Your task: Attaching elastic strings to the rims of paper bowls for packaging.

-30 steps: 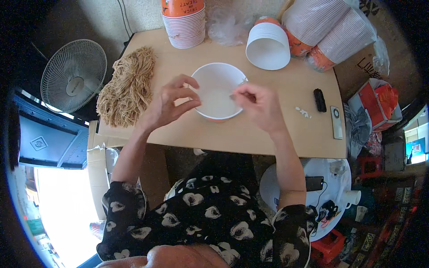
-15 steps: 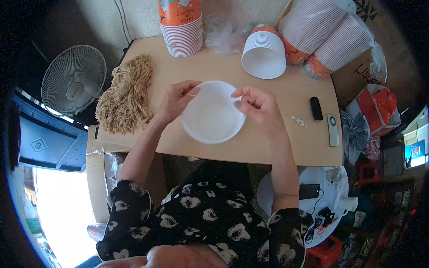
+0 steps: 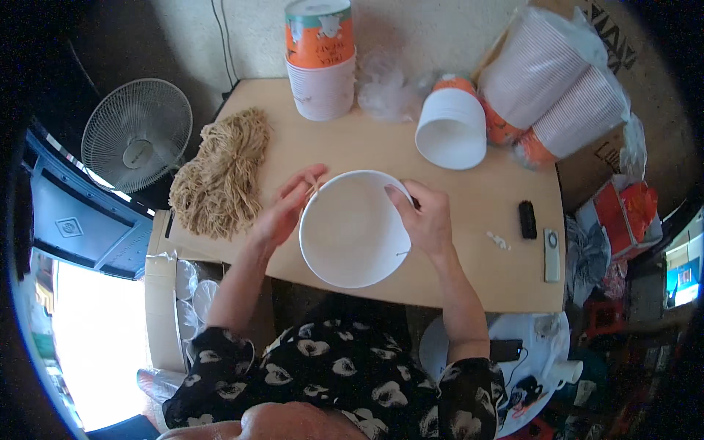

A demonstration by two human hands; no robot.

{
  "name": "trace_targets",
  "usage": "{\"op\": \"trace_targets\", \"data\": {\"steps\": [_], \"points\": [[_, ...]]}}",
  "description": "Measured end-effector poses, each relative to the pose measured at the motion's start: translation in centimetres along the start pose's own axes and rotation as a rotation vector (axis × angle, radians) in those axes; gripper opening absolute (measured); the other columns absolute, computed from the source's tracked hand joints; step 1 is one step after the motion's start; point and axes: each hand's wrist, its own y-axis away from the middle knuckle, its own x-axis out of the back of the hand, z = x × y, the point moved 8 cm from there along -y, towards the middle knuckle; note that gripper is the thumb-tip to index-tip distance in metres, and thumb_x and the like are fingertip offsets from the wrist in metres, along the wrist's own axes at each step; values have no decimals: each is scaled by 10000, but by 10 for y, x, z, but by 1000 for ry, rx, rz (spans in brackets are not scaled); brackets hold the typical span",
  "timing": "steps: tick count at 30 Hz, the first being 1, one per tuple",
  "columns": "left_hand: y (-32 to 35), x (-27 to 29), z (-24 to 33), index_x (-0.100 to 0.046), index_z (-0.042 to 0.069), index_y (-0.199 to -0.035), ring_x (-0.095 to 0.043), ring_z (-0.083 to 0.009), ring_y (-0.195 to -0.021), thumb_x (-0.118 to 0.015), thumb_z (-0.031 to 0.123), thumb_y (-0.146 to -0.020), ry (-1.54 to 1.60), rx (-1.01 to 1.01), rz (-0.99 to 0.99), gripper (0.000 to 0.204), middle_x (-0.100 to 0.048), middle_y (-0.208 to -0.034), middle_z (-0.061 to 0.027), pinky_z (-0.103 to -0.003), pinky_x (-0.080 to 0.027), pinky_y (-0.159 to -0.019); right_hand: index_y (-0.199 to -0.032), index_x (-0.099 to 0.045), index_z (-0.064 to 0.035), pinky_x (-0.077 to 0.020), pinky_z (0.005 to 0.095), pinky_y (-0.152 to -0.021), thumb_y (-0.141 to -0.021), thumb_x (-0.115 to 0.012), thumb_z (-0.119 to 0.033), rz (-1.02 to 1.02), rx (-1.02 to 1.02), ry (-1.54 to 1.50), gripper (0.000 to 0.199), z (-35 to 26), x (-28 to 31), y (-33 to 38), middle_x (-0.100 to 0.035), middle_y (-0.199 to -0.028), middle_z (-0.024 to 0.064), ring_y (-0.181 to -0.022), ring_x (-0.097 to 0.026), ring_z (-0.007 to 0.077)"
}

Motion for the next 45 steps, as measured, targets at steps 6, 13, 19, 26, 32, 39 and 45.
{"op": "trace_targets", "data": {"steps": [6, 13, 19, 26, 32, 39, 45], "points": [[28, -6, -11, -251, 134, -1569, -344, -308, -1449, -346, 766, -914, 665, 201, -37, 915, -310, -1601, -124, -510, -315, -1171, -1039, -734, 17, -397, 221, -537, -944, -702, -166, 252, 234, -124, 208, -40, -15, -17, -621, -688, 10, -602, -506, 49], [-23, 57, 106, -356, 70, -1513, -484, -248, -1350, -790, 539, -769, 92, -151, -28, 981, -488, -1474, -115, -457, -394, -1122, -1079, -722, 17, -445, 221, -582, -882, -720, -48, -238, 261, -229, 208, -40, 3, -93, -656, -791, -17, -658, -548, 41], [-88, 32, 281, -572, 48, -1376, -597, -212, -1168, -908, 384, -671, -669, -565, 37, 850, -562, -1361, -113, -357, -501, -979, -1056, -699, 22, -525, 262, -839, -940, -639, -91, 6, 351, -143, 173, -100, 67, -214, -708, -936, 54, -878, -660, 118], [-188, -14, 338, -648, 59, -1292, -699, -227, -947, -910, 486, -660, -1322, -935, 536, 806, -577, -1190, -196, -333, -590, -810, -1102, -700, 1, -507, 256, -829, -965, -610, -108, 95, 367, -391, 197, -75, 49, -391, -721, -1014, 55, -966, -661, 129], [-242, 7, 279, -672, 70, -1261, -548, -379, -1234, -864, 608, -622, -1600, -787, 576, 857, -676, -1098, -283, -482, -541, -943, -1232, -645, -4, -522, 270, -826, -915, -594, 2, 98, 204, -283, 321, 9, 12, -403, -713, -1113, 76, -1030, -663, 142], [-244, 15, 237, -689, 69, -1220, -697, -448, -868, -849, 635, -608, -1638, -611, 639, 848, -490, -1225, -336, -462, -601, -767, -1238, -619, 19, -526, 300, -892, -900, -608, 0, 241, 306, 21, 338, 46, 74, -268, -703, -1163, 117, -1054, -674, 199], [-246, 7, 226, -678, 111, -1252, -702, -452, -860, -798, 715, -618, -1689, -644, 713, 884, -465, -1302, -351, -462, -604, -759, -1184, -625, -19, -516, 298, -826, -947, -619, -60, 672, 276, 87, 241, 114, 157, -102, -673, -1040, 74, -914, -645, 167]]}}
